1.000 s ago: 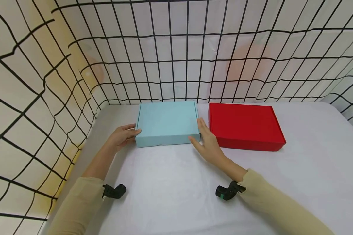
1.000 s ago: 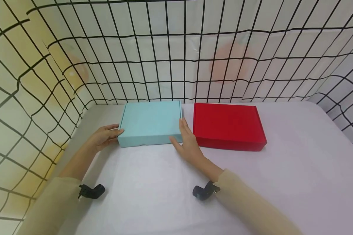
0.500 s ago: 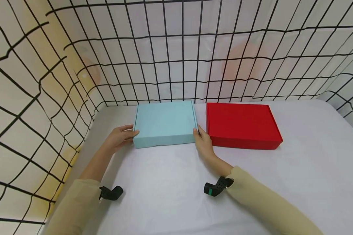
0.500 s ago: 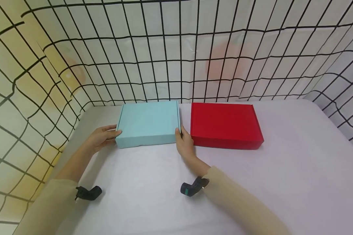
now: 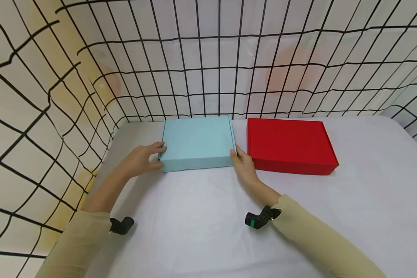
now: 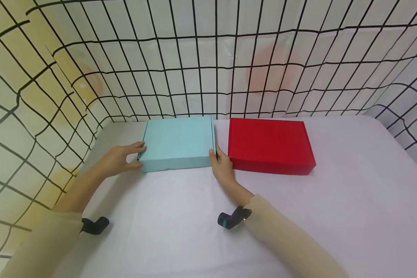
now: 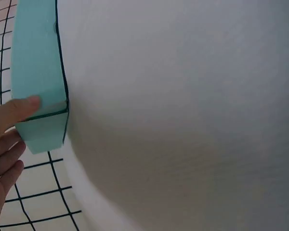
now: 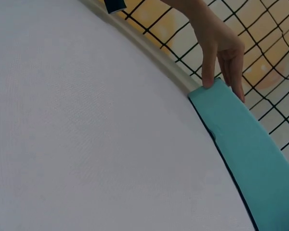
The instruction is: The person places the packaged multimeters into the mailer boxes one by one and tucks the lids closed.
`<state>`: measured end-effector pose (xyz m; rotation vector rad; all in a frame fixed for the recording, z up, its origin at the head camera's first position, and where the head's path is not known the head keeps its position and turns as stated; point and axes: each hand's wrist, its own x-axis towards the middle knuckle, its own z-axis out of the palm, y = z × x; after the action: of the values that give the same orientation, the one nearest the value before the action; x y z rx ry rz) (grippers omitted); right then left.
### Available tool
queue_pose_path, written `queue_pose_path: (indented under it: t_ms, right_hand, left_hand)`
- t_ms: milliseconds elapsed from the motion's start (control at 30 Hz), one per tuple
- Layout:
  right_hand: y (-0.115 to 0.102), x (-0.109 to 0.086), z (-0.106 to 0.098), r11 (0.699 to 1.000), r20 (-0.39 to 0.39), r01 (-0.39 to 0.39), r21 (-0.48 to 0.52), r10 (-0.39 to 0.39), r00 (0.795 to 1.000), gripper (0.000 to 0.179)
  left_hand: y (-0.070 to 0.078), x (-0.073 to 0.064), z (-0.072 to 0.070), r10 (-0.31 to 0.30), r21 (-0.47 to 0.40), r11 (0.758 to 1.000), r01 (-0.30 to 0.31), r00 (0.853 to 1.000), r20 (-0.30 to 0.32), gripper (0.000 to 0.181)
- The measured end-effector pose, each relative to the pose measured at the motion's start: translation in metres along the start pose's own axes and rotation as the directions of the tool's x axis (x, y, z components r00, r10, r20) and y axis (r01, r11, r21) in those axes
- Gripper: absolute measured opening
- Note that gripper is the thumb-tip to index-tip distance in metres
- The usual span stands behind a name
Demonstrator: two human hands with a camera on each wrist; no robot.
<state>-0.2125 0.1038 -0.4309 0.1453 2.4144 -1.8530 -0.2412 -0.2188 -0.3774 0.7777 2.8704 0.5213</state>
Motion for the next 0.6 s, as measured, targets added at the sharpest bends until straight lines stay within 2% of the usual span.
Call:
queue_pose_path:
  t_ms: [100, 267, 500, 600]
  right_hand:
    - [0.000, 0.000, -0.001, 1.000, 0.012, -0.007, -0.016, 0.007, 1.000, 0.061]
    - [-0.001, -0.001, -0.002, 1.000, 0.011, -0.009, -0.024, 0.009, 1.000, 0.061]
    - [0.000, 0.001, -0.002, 0.999, -0.004, 0.016, -0.032, -0.016, 1.000, 0.060]
    - [0.001, 0.001, -0.002, 0.999, 0.005, 0.017, -0.032, -0.017, 1.000, 0.059]
  left_hand:
    - [0.002, 0.003, -0.001, 0.008, 0.068, 0.998, -0.009, 1.000, 0.005, 0.063]
    - [0.008, 0.008, -0.004, 0.022, 0.193, 0.981, -0.025, 1.000, 0.018, 0.063]
    - [0.011, 0.007, 0.001, 0.140, 0.387, 0.912, -0.135, 0.990, 0.015, 0.066]
    - [0.008, 0.005, 0.004, 0.179, 0.392, 0.906, -0.160, 0.984, -0.012, 0.065]
